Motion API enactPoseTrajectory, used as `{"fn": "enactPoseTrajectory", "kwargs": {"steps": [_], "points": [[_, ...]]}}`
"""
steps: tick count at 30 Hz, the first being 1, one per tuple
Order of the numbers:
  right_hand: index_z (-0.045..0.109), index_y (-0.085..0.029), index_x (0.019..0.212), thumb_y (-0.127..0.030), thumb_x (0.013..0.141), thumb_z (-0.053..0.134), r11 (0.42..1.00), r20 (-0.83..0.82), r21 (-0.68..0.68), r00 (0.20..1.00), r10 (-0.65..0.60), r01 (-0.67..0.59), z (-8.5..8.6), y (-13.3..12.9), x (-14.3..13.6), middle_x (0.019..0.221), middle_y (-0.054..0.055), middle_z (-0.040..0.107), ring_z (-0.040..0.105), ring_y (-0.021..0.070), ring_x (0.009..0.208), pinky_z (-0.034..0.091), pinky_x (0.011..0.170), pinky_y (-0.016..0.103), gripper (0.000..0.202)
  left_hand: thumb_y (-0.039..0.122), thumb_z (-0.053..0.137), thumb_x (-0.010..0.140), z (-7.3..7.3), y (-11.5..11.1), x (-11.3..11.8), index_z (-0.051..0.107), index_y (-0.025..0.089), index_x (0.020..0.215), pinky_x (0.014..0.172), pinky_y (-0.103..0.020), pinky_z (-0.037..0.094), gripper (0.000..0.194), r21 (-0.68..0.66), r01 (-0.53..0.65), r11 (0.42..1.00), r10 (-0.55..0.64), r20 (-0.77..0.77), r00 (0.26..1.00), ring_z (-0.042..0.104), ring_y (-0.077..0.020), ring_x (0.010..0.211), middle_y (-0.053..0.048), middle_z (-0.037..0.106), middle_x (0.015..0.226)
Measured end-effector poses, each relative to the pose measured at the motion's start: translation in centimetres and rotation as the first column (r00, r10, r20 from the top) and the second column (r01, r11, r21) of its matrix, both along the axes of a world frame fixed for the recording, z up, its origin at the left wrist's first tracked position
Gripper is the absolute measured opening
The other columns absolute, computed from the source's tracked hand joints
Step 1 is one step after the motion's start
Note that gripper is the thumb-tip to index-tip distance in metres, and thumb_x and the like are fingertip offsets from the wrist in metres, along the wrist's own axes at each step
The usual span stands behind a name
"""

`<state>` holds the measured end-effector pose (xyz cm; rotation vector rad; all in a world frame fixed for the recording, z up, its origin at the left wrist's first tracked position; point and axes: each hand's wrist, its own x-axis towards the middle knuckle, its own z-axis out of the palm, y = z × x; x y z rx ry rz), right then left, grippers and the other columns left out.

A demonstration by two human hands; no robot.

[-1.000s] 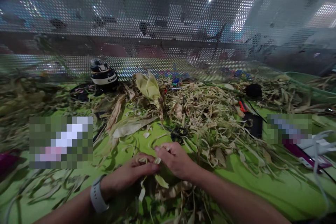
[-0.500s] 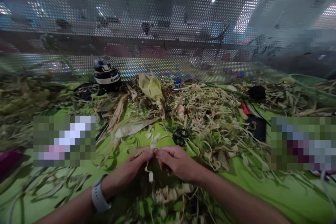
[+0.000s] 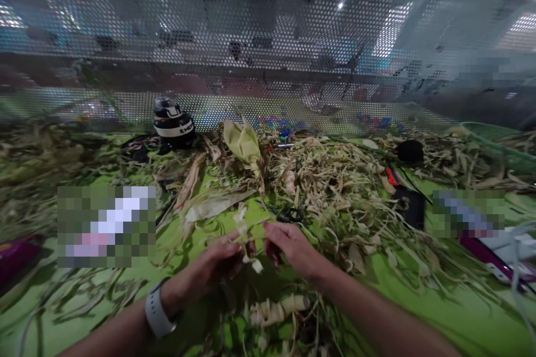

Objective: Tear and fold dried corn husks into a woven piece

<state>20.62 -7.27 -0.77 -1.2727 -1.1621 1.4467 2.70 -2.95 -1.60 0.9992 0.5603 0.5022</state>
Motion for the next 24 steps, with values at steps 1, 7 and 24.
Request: {"fn": "enactPoseTrajectory", "kwargs": {"steps": [1, 7, 24], "points": [[0.051, -0.016, 0.059, -0.058, 0.082, 0.047, 0.997, -0.024, -0.022, 0.997, -0.072, 0.071, 0.1, 0.2, 0.1, 0.051, -0.003, 0.047, 0.040, 0.0076, 0.041, 0.030, 0.040, 0.020, 0.048, 0.038, 0.061, 0.074, 0.0, 0.1, -0.1, 0.063, 0.016, 0.087, 0.053, -0.022, 0.033, 0.026, -0.028, 0.028, 0.999, -0.027, 0.036, 0.999, 0.044, -0.0103, 0.055, 0.002, 0.054, 0.062], [0.041, -0.019, 0.055, -0.039, 0.089, 0.043, 0.886, 0.238, 0.343, 0.883, -0.405, 0.313, 0.9, -0.1, 0.3, 0.050, -0.004, 0.041, 0.041, 0.0094, 0.046, 0.036, 0.047, 0.022, 0.039, 0.035, 0.065, 0.077, 0.8, 0.1, -0.3, 0.049, 0.021, 0.126, 0.077, -0.026, 0.039, 0.054, 0.077, 0.033, 0.996, -0.030, -0.036, 0.999, 0.053, -0.0140, 0.079, -0.002, 0.062, 0.087], [0.049, -0.016, 0.101, -0.023, 0.074, 0.052, 0.548, 0.652, 0.749, 0.554, -0.517, -0.371, 0.2, -0.6, 0.5, 0.092, 0.010, 0.058, 0.054, 0.0240, 0.089, 0.045, 0.076, 0.038, 0.029, 0.049, 0.048, 0.084, 0.2, 0.1, 0.2, 0.055, 0.018, 0.082, 0.060, -0.023, 0.038, 0.032, 0.403, 0.013, 0.915, 0.051, -0.148, 0.988, 0.042, -0.0121, 0.063, 0.002, 0.046, 0.068]]}}
